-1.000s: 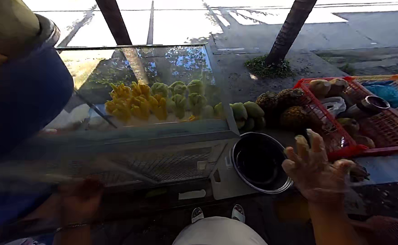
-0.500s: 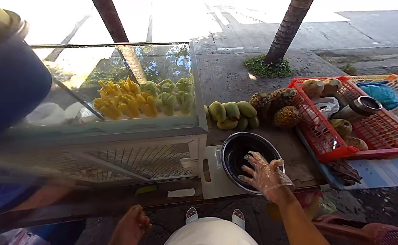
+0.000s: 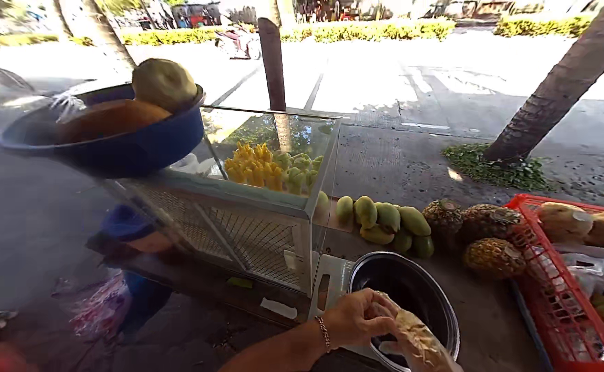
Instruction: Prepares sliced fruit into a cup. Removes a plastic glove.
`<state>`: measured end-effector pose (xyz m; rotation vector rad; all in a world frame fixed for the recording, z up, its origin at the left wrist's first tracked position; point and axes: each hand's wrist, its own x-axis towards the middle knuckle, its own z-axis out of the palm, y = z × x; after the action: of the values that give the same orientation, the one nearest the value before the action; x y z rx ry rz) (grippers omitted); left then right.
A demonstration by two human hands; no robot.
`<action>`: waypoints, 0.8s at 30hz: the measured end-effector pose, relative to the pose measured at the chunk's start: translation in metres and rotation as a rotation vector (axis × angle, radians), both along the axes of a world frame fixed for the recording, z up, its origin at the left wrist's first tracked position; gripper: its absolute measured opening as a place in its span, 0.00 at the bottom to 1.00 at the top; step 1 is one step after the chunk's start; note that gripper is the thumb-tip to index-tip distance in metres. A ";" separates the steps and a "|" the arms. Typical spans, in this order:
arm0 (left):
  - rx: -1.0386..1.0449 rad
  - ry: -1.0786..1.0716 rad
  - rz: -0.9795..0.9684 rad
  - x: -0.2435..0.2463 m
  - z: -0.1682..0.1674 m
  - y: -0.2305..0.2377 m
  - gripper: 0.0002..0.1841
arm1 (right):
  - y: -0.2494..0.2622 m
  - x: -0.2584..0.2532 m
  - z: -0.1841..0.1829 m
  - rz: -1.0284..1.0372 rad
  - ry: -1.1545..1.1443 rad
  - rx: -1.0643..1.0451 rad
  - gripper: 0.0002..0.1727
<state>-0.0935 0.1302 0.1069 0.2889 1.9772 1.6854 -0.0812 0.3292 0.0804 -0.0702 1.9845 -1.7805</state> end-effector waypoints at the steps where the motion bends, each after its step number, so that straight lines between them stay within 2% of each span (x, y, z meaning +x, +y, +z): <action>1: 0.007 -0.010 -0.004 0.001 -0.003 0.012 0.24 | 0.005 0.003 0.005 0.017 0.027 0.057 0.25; 4: -0.008 -0.010 0.015 0.002 -0.017 0.038 0.16 | 0.036 0.003 -0.018 0.191 0.165 0.116 0.30; 7: -0.094 -0.025 -0.005 0.002 -0.022 0.055 0.15 | 0.058 0.008 -0.020 0.251 0.200 0.099 0.25; 12: -0.194 -0.028 0.313 -0.003 -0.035 0.065 0.16 | 0.094 0.020 -0.043 0.268 0.074 0.166 0.33; 13: -0.195 -0.054 0.303 -0.005 -0.037 0.064 0.18 | 0.091 0.022 -0.039 0.266 0.056 0.149 0.32; 14: -0.179 -0.073 0.247 -0.004 -0.037 0.062 0.20 | 0.082 0.024 -0.018 0.253 -0.014 0.136 0.30; 15: -0.144 -0.077 0.160 -0.003 -0.037 0.059 0.24 | 0.070 0.025 0.012 0.174 -0.191 0.115 0.26; 16: -0.102 -0.060 0.069 -0.003 -0.038 0.056 0.30 | 0.061 0.023 0.035 0.064 -0.379 0.042 0.25; 17: -0.093 -0.040 0.003 -0.005 -0.040 0.052 0.35 | 0.078 0.022 0.014 0.190 -0.258 -0.176 0.29; 18: -0.081 -0.029 -0.015 -0.006 -0.041 0.050 0.35 | 0.089 0.016 -0.006 0.276 -0.205 -0.402 0.33; 20: -0.024 -0.049 0.041 -0.008 -0.036 0.047 0.22 | 0.096 0.007 -0.019 0.325 -0.254 -0.638 0.39; 22: 0.048 -0.049 0.105 -0.011 -0.034 0.041 0.10 | 0.101 0.002 -0.018 0.350 -0.293 -0.708 0.41; 24: 0.044 -0.043 0.221 -0.016 -0.029 0.034 0.08 | 0.105 0.001 -0.007 0.340 -0.287 -0.705 0.44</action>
<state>-0.1098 0.1639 0.0782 0.0496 2.0028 1.8564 -0.0806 0.4339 0.0729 -0.3332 1.0109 -2.0248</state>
